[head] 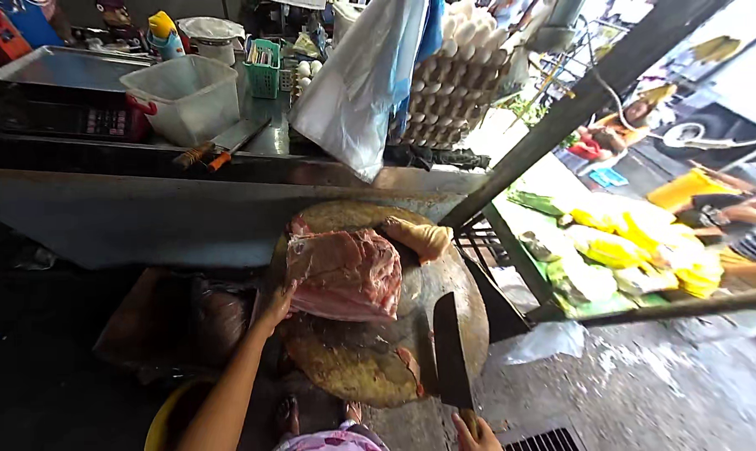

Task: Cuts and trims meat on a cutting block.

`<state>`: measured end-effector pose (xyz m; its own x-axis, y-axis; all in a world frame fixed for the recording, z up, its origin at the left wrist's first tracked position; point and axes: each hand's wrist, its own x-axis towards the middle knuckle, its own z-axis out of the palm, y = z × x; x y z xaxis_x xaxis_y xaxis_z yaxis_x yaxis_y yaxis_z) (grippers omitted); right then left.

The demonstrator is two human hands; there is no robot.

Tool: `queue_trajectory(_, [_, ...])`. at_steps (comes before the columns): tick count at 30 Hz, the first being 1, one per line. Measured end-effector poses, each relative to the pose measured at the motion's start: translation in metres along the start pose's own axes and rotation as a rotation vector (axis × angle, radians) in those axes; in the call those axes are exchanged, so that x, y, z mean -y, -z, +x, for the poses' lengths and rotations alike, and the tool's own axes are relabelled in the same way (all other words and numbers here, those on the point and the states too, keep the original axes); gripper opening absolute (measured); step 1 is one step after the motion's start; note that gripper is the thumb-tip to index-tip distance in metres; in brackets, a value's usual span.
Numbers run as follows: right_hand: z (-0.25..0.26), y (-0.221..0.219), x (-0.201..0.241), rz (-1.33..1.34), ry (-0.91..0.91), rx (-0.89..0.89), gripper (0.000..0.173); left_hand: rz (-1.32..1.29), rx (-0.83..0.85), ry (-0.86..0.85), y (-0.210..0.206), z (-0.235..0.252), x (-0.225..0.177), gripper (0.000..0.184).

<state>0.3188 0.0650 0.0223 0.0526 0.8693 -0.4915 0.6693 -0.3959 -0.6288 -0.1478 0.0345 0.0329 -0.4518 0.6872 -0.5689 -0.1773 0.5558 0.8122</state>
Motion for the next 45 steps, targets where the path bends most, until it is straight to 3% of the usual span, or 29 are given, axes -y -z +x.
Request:
queue_trajectory(8, [0.024,0.016,0.024,-0.255,-0.08,0.117,0.041,0.064,-0.045,0.084,0.01,-0.009,-0.013,0.062])
queue_trajectory(13, [0.02,0.008,0.032,-0.37,-0.076,0.083,0.046,0.303,-0.311,-0.206,0.016,0.007,-0.059,0.067])
queue_trajectory(19, [0.02,0.01,0.035,-0.397,-0.098,0.085,0.045,0.57,-0.233,-0.412,-0.012,0.038,-0.125,0.059])
queue_trajectory(24, [0.017,0.013,0.04,-0.39,-0.107,0.103,0.045,0.722,-0.193,-0.357,-0.031,0.067,-0.116,0.055])
queue_trajectory(31, [0.029,0.019,0.044,-0.42,-0.116,0.167,0.044,0.818,-0.3,-0.221,-0.058,0.042,-0.128,0.057])
queue_trajectory(35, [0.045,0.026,0.036,-0.374,-0.068,0.21,0.046,0.862,-0.153,-0.437,-0.094,0.006,-0.155,0.083])
queue_trajectory(39, [0.056,0.033,0.033,-0.361,-0.074,0.256,0.046,1.069,0.077,-0.241,-0.13,-0.018,-0.174,0.104])
queue_trajectory(45, [0.069,0.036,0.033,-0.319,-0.063,0.309,0.047,1.152,-0.077,-0.135,-0.159,-0.006,-0.178,0.107])
